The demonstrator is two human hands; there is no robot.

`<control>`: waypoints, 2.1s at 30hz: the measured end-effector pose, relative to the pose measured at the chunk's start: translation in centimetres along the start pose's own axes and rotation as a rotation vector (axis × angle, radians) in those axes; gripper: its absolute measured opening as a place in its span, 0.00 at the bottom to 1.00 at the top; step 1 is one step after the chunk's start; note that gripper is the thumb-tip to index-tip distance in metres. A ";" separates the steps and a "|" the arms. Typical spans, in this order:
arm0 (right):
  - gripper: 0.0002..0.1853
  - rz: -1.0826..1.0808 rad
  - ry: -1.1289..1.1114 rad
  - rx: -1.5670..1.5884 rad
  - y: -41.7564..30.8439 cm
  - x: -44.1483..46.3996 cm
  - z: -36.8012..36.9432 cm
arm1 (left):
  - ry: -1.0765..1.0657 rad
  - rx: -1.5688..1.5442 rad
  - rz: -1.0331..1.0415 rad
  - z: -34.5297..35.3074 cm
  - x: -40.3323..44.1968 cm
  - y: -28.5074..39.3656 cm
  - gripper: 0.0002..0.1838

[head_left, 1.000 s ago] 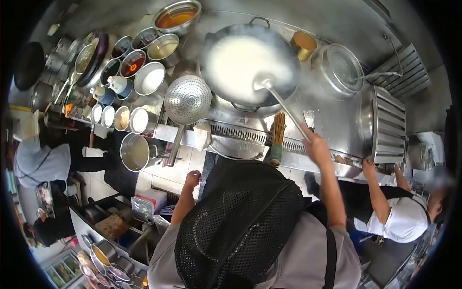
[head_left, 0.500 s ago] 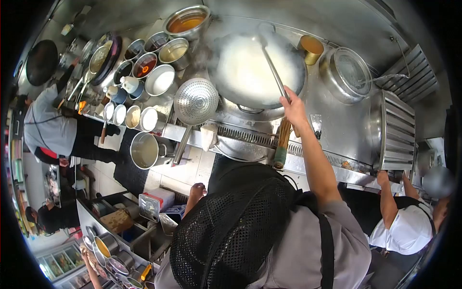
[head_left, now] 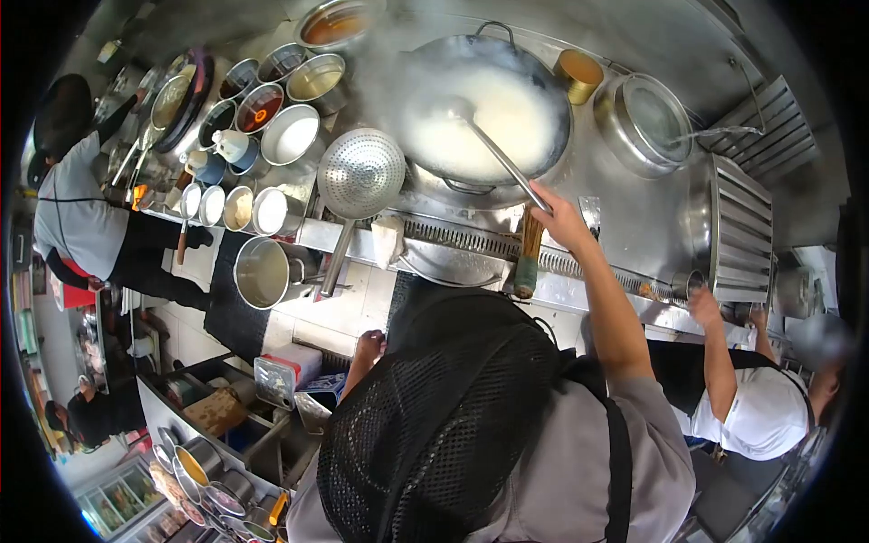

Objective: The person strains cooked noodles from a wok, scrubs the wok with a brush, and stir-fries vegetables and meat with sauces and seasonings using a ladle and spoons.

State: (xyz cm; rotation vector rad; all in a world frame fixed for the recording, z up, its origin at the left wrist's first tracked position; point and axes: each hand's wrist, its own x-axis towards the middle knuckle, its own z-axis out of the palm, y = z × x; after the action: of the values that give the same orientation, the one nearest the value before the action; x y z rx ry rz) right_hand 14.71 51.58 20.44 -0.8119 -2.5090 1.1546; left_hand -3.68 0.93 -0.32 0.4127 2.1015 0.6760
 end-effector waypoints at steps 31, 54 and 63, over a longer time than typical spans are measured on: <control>0.26 0.269 0.016 -0.486 -9.7 -11.3 -12.3 | -0.096 -0.345 -0.283 -2.1 7.6 0.7 0.11; 0.27 0.359 0.246 0.234 -2.8 -2.7 -2.7 | 0.046 -0.254 -0.211 -0.6 -0.1 1.0 0.06; 0.25 0.384 0.375 -0.049 0.6 -11.2 -1.9 | -0.063 -0.016 0.041 -0.2 2.5 -0.5 0.07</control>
State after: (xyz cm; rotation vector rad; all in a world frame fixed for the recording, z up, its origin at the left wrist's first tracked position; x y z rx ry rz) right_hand 24.86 46.45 21.14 -1.4231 -2.1344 0.9351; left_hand -5.32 1.75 -2.17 0.4636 2.0317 0.6944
